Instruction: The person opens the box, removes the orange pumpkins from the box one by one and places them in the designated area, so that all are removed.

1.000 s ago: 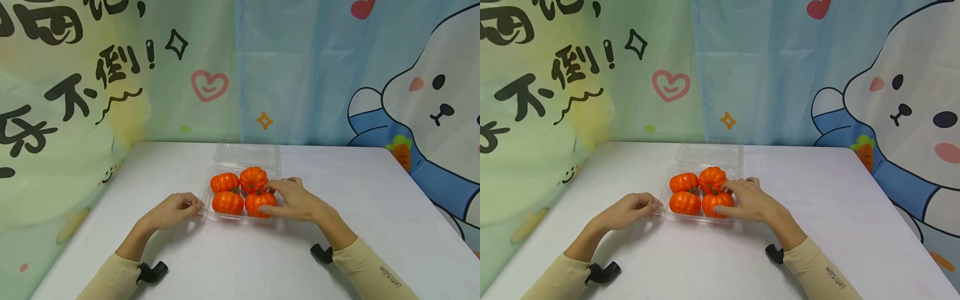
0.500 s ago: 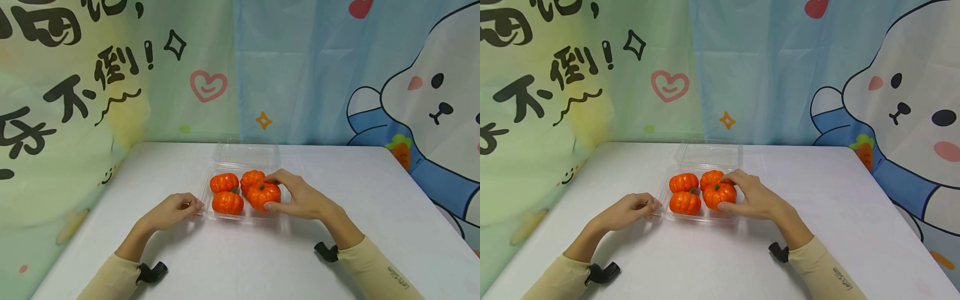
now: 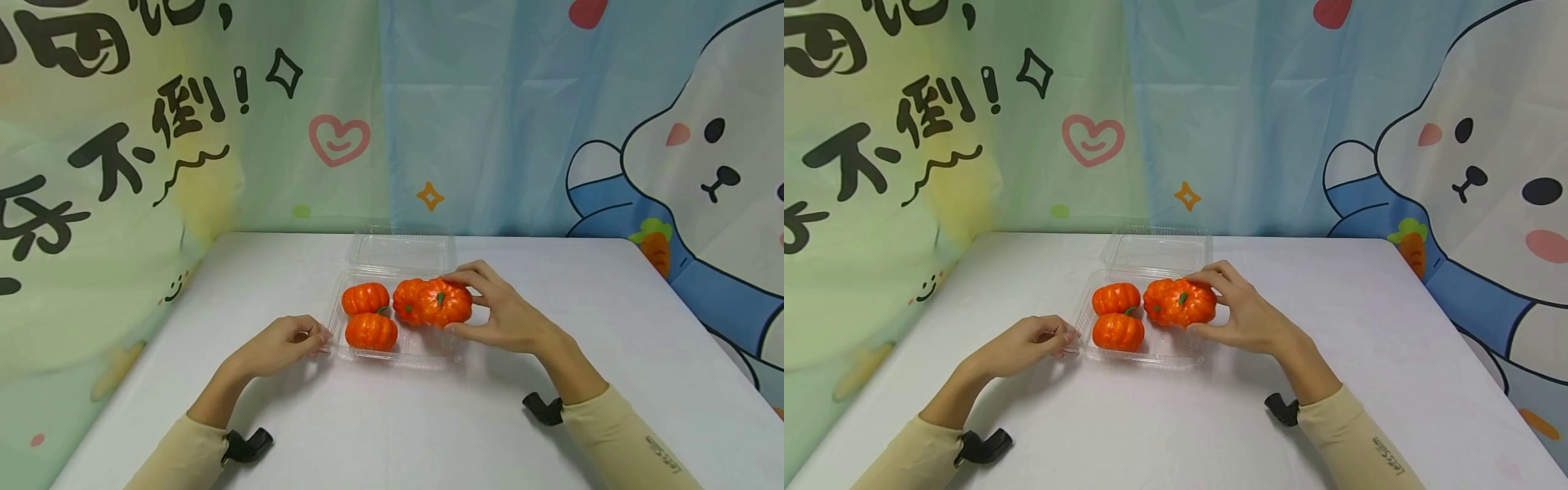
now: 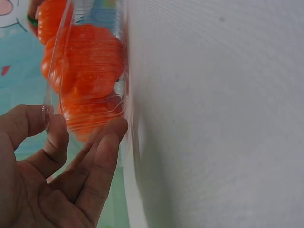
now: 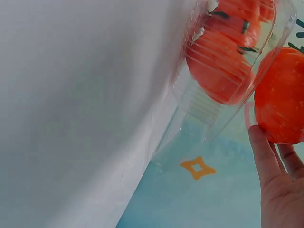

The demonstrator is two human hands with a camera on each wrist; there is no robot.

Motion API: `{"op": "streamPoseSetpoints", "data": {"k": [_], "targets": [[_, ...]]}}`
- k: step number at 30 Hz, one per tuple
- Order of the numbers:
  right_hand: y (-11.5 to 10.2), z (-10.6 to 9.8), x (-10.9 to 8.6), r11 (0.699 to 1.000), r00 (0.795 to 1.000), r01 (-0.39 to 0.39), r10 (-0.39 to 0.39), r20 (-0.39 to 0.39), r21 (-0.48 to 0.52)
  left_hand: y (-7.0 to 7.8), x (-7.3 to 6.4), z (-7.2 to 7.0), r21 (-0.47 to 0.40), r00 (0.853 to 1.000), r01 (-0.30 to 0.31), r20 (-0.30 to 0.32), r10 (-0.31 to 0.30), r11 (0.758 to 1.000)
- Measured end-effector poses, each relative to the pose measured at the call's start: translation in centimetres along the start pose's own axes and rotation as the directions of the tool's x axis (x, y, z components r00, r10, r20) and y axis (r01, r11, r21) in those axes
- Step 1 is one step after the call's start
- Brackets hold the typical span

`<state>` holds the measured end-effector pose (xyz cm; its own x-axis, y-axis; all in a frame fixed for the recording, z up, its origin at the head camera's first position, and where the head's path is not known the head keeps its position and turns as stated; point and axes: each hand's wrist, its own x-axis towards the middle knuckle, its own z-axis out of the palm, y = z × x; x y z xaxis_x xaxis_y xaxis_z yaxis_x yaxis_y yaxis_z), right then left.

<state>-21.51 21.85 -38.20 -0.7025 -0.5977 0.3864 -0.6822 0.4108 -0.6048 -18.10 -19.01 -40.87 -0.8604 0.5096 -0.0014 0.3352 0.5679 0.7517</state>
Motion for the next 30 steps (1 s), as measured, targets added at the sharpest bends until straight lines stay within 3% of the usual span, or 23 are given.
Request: {"op": "streamPoseSetpoints", "data": {"k": [16, 30], "targets": [[1.7, -2.0, -1.0, 0.994, 0.991, 0.044, -0.056, -0.125, -0.100, -0.3, 0.2, -0.3, -0.002, 0.999, -0.047, 0.010, 0.047, 0.999], [4.3, -4.6, -3.2, 0.985, 0.977, -0.040, 0.003, -0.213, -0.166, -0.6, 0.2, -0.4, -0.007, 0.999, -0.044, 0.023, 0.044, 0.999]]}}
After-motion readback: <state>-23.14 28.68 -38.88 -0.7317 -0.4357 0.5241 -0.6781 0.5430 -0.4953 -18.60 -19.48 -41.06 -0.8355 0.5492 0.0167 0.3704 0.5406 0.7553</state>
